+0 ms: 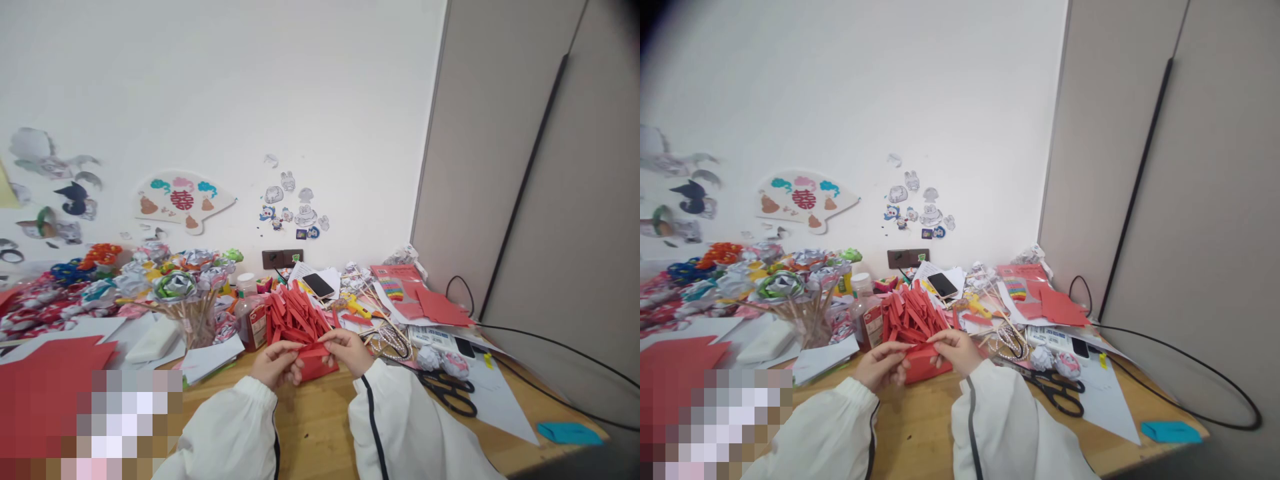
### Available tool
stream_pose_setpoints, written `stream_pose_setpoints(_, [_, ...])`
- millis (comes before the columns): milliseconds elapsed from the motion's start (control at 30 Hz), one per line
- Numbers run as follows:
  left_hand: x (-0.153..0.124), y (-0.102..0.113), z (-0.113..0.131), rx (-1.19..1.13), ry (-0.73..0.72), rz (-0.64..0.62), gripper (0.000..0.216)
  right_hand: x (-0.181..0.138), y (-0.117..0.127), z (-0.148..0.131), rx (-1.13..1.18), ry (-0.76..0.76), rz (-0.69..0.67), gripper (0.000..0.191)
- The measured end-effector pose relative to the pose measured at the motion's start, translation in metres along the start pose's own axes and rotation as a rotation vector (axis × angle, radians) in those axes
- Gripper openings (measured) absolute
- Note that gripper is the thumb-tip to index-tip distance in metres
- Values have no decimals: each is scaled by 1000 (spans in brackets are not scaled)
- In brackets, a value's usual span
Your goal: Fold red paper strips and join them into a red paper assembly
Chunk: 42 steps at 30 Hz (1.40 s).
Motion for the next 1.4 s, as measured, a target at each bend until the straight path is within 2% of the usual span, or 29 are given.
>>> stream_pose_setpoints(200, [-2, -1, 1, -73, 36, 80, 23, -1, -2, -1, -37, 1, 32, 21])
stream_pose_setpoints(333, [-3, 0, 2, -91, 61, 65, 21, -3, -3, 0, -97, 12, 46, 20])
stream_pose_setpoints(567, [-4, -5, -4, 24, 158, -2, 34, -6, -3, -1, -395, 98, -30, 18])
stream_pose_setpoints(767, [-1, -5, -11, 90, 144, 14, 33, -10, -5, -11, -639, 194, -79, 19])
stream_pose_setpoints(1000, [-2, -9, -12, 304, 41, -8, 37, -9, -4, 0, -598, 63, -78, 21])
stream_pose_setpoints(1200, [0, -8, -18, 304, 12, -2, 35, -6, -5, 20, -481, -62, -69, 24])
stream_pose_setpoints(1400, [1, -7, -21, 317, -6, 10, 35, -4, -5, 20, -376, -127, -66, 26])
Point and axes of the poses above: each hand's wrist, its own x-axis towards the middle knuckle, its own y-axis out of the back of the hand, z = x × y, the point moved 2 cm from there along x, towards the middle knuckle, and after that the axes turned 1 degree about y, right-handed, at the moved point
